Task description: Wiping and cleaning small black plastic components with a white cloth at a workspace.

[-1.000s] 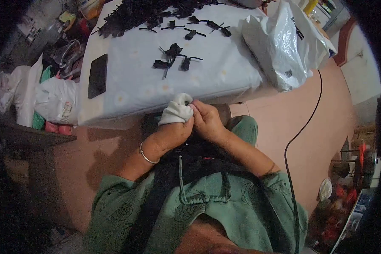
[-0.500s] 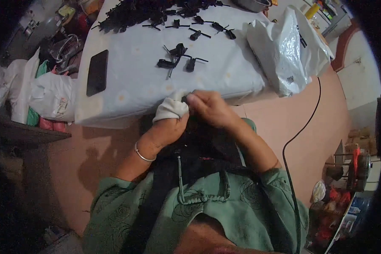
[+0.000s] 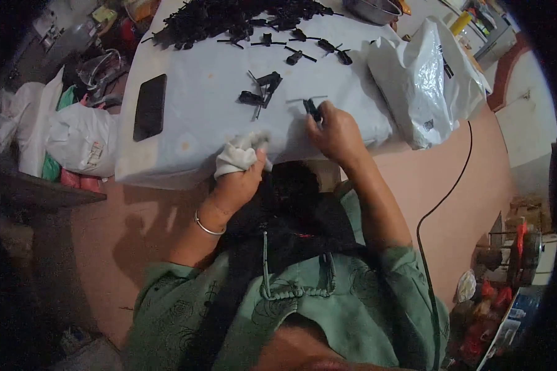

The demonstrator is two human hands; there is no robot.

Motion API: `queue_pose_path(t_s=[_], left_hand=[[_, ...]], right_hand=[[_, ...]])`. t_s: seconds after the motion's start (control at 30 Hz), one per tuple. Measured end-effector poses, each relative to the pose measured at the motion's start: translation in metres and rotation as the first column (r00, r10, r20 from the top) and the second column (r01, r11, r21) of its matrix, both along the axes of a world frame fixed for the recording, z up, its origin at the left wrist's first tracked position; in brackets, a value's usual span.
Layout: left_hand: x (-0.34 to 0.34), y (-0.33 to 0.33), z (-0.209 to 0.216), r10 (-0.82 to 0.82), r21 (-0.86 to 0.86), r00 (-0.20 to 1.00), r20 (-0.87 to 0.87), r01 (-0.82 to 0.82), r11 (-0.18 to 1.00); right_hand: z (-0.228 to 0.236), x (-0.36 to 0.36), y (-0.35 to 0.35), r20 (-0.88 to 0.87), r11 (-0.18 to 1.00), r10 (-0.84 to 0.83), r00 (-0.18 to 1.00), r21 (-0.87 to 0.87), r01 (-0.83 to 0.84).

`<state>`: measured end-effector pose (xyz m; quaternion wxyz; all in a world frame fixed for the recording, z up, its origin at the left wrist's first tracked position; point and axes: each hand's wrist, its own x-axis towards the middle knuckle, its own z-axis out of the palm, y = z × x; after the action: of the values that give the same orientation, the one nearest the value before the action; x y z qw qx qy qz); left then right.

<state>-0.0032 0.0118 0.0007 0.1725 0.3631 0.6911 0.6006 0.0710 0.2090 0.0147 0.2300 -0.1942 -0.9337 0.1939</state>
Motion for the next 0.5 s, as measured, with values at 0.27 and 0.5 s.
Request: queue_pose_path(t_s=[0.27,0.5], left_hand=[[-0.005,0.005,0.03,-0.362,-0.095,0.93,0.067,0.368,0.925],[0.011,0.008,0.004,-0.218,0.157,0.974,0.058,0.206,0.966]], right_hand=[[0.033,0.043,-0.03,0.019,0.74,0.539,0.842,-0.489,-0.462],[0.028,0.042,-0.051,-0.159,0.757,0.312,0.937,-0.553,-0.346]])
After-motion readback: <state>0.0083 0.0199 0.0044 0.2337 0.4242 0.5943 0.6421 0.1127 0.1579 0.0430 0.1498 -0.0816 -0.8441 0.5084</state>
